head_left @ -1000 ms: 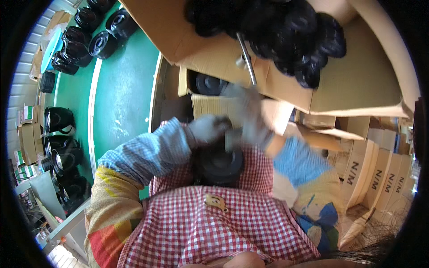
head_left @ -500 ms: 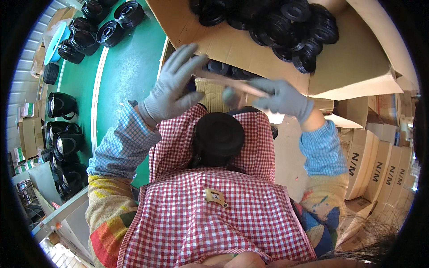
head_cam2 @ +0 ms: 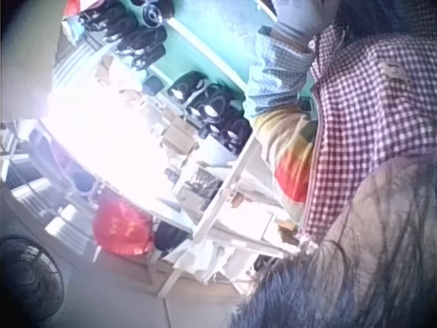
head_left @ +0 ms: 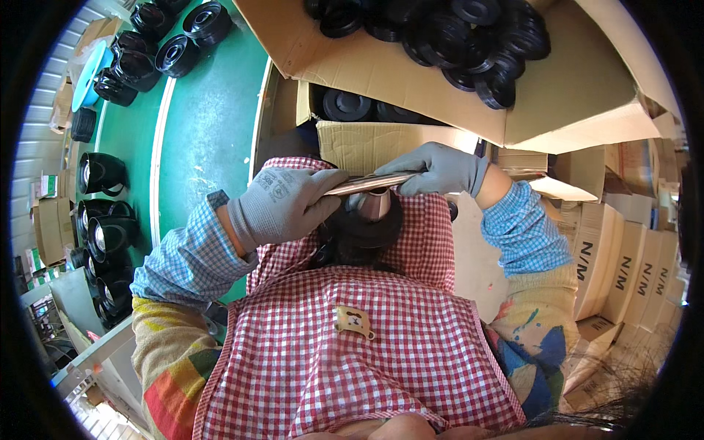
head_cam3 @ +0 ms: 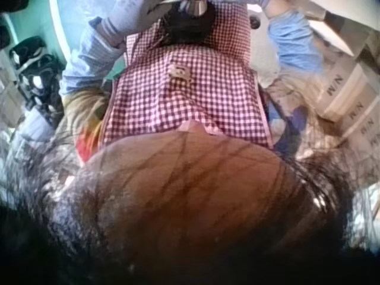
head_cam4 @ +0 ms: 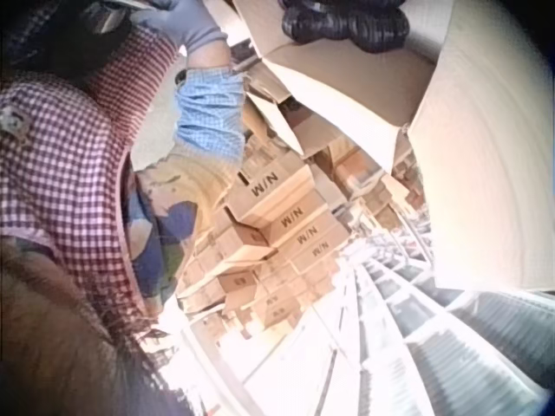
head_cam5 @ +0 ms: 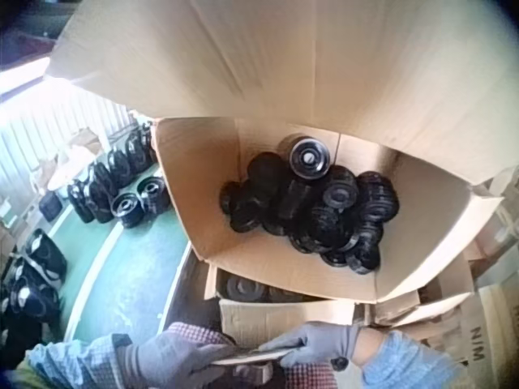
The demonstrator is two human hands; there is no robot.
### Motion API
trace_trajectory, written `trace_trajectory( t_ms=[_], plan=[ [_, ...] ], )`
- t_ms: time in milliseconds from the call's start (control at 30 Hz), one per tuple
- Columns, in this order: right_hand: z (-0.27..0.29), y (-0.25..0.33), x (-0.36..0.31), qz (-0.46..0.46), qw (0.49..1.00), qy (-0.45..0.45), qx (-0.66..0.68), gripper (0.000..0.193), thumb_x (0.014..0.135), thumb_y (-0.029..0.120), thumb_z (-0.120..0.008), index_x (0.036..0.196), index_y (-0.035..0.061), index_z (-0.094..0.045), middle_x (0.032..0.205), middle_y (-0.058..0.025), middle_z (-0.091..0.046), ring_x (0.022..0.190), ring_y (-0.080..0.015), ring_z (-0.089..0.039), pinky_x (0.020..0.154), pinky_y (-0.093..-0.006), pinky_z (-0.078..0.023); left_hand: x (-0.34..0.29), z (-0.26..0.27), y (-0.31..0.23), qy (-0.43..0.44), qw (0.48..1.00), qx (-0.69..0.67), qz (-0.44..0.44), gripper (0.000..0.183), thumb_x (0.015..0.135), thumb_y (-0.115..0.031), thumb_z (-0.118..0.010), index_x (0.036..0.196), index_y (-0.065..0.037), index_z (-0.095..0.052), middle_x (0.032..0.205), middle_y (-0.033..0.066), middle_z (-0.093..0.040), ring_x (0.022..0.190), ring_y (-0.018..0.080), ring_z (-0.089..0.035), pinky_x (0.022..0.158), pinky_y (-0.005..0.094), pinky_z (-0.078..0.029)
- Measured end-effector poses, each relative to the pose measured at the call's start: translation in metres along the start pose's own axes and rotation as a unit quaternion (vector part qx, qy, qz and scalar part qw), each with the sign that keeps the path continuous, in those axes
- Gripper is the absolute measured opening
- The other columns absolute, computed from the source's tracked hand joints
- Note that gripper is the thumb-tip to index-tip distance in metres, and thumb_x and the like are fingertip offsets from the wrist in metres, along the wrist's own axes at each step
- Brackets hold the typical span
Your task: The person sits on the floor and repeatedly picks up black circular parts, inserts a small metal piece into each, and places the assembled units on a green table. The process is repeated for multiple parts throughout the clip.
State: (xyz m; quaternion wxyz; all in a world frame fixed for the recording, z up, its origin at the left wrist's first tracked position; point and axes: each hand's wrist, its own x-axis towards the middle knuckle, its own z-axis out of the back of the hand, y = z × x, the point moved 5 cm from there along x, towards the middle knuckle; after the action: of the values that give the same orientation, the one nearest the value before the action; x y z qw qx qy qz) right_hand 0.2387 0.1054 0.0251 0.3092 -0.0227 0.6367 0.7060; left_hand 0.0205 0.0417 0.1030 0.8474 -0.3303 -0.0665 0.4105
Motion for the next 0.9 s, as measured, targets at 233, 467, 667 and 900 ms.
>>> trace_trajectory(
  t_ms=[233,467,667,900],
  plan=[
    [0.007,0.014,0.016,0.057,0.963,0.011,-0.263,0.047,0.082,0.020,-0.071,0.128,0.0247,-0.070,0.100,-0.0082,-0.076,0.088,-0.0273,-0.071,0.081,-0.0380,-0.054,-0.002,-0.004,-0.019,0.136,0.985,0.042,0.098,0.040,0.096,-0.026,-0.061,0.127,-0.003,-0.053,0.067,0.0166,-0.064,0.058,0.0340,-0.066,0.053,0.0443,-0.052],
    [0.002,0.033,0.019,0.011,0.941,0.133,-0.311,0.041,0.085,0.049,-0.072,0.118,0.0252,-0.069,0.096,-0.0079,-0.075,0.090,-0.0292,-0.070,0.080,-0.0408,-0.052,-0.001,-0.008,-0.025,0.191,0.970,0.089,0.122,0.030,0.095,-0.023,-0.061,0.116,-0.002,-0.053,0.065,0.0146,-0.063,0.054,0.0312,-0.065,0.049,0.0414,-0.052],
    [-0.005,0.031,0.042,0.039,0.911,0.193,-0.362,0.051,0.086,0.059,-0.067,0.124,0.0238,-0.064,0.097,-0.0084,-0.074,0.094,-0.0317,-0.070,0.079,-0.0434,-0.052,0.015,-0.026,-0.014,0.123,0.982,0.011,0.140,0.029,0.099,-0.029,-0.058,0.111,-0.003,-0.057,0.074,0.0193,-0.067,0.066,0.0342,-0.070,0.058,0.0434,-0.056],
    [-0.025,0.007,0.012,0.011,0.973,0.085,-0.216,0.065,0.093,0.063,-0.058,0.144,0.0242,-0.049,0.113,-0.0185,-0.070,0.105,-0.0362,-0.069,0.090,-0.0443,-0.053,0.050,-0.027,0.021,0.222,0.969,-0.024,0.108,0.038,0.100,-0.039,-0.056,0.112,-0.005,-0.065,0.079,0.0184,-0.069,0.071,0.0343,-0.070,0.065,0.0458,-0.057]
  ],
)
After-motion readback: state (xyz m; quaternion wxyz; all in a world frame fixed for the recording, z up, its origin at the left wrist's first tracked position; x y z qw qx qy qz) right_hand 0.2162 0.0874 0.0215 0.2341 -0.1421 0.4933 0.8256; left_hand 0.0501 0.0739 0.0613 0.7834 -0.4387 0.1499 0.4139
